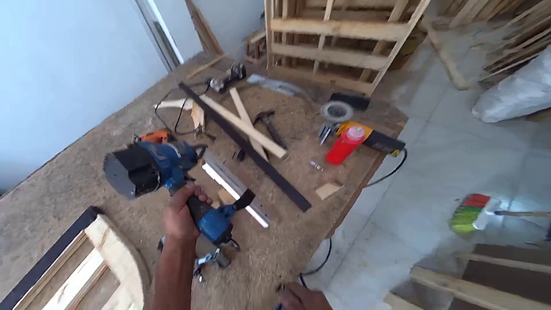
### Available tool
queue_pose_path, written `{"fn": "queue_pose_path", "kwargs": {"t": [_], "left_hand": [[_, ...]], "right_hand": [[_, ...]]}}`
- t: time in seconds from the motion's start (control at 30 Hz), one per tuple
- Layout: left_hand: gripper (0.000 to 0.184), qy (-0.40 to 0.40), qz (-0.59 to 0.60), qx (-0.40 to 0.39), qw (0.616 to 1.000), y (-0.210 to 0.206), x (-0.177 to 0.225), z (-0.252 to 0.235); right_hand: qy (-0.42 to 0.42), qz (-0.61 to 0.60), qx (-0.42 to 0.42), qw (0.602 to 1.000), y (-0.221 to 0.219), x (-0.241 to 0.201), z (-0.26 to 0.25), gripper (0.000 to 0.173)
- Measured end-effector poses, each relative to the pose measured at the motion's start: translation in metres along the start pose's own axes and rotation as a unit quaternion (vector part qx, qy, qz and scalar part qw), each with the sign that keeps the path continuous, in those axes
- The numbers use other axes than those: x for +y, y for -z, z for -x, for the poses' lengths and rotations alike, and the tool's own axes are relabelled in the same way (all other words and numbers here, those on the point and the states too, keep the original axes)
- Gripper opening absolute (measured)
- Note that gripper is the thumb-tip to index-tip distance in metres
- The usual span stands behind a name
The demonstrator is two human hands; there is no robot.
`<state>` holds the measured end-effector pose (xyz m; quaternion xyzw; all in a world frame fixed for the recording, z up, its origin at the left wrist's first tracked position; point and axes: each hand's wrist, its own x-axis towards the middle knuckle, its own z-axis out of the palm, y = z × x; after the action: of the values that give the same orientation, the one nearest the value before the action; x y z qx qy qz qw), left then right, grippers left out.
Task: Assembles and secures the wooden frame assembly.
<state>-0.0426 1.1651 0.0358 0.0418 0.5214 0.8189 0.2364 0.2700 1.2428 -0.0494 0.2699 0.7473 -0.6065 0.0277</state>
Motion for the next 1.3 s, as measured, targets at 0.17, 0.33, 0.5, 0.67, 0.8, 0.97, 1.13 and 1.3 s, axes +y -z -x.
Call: {"fn": "queue_pose_path", "kwargs": {"t": [0.17,0.33,0.5,0.67,0.8,0.97,1.13,1.3], "left_hand": [[0.011,-0.082,0.022,-0.11,0.99,0.031,0.015,0.085],[0.011,-0.073,0.077,-0.131,0.986,0.062,0.007,0.135],[0.011,-0.044,0.097,-0.141,0.984,0.092,0.007,0.171],[0.011,-0.017,0.106,-0.15,0.983,0.112,0.022,0.201],[0.012,-0.024,0.097,-0.179,0.979,0.125,0.038,0.218],[0.025,-0.077,-0.083,-0.105,0.988,0.093,0.052,0.259],[0.063,-0.019,-0.248,-0.149,0.957,0.04,0.061,0.296],[0.067,0.082,-0.317,-0.123,0.937,0.03,0.052,0.301]], "right_hand": [[0.127,0.0,-0.022,0.992,-0.045,-0.009,0.002,0.063],[0.176,-0.022,0.003,0.984,-0.082,-0.021,0.039,0.06],[0.198,-0.007,0.05,0.979,-0.119,-0.039,0.079,0.055],[0.204,-0.019,0.07,0.976,-0.151,-0.047,0.115,0.057],[0.181,-0.069,0.017,0.981,-0.173,-0.052,0.126,0.053],[0.14,-0.058,-0.024,0.988,-0.156,-0.047,0.131,0.058],[0.118,-0.075,0.092,0.986,-0.119,-0.076,0.167,0.098],[0.097,-0.021,0.177,0.979,-0.106,-0.073,0.168,0.076]]}}
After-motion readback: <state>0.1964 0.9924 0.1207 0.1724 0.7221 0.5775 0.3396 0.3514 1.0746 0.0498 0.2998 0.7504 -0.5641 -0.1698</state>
